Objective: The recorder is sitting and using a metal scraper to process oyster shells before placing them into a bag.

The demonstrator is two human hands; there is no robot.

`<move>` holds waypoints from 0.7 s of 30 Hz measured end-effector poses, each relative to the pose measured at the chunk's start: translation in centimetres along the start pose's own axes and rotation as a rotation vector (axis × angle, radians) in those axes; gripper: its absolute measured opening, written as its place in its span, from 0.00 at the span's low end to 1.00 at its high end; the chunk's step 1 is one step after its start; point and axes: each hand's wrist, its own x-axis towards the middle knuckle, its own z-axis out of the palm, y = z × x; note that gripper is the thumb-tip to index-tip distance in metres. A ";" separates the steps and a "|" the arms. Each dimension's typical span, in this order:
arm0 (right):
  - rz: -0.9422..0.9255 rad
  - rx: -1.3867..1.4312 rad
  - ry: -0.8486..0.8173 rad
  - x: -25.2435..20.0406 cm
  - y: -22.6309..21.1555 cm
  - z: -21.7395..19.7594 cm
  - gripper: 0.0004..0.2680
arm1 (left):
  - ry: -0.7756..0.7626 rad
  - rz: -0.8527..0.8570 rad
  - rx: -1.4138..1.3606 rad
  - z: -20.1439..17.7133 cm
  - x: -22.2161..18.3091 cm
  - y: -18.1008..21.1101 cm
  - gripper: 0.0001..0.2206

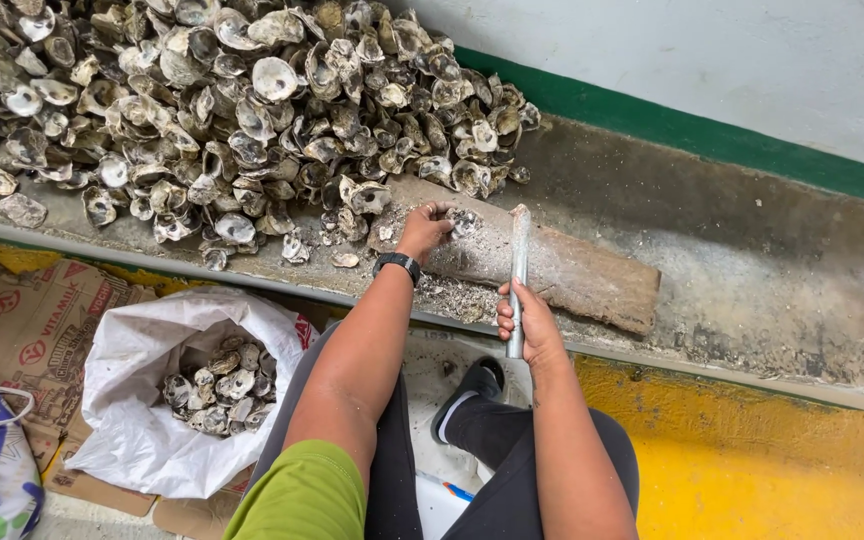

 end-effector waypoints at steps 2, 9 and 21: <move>-0.022 0.004 0.014 0.8 0.6 -0.6 0.11 | -0.031 0.042 -0.008 -0.1 0.7 -1.1 0.15; -0.232 -0.021 0.198 1.3 -0.8 1.9 0.09 | -0.309 -0.019 -0.117 4.2 -2.4 0.1 0.23; -0.334 0.043 0.115 3.6 -0.3 0.0 0.06 | -0.351 0.102 0.078 8.7 -8.2 1.5 0.09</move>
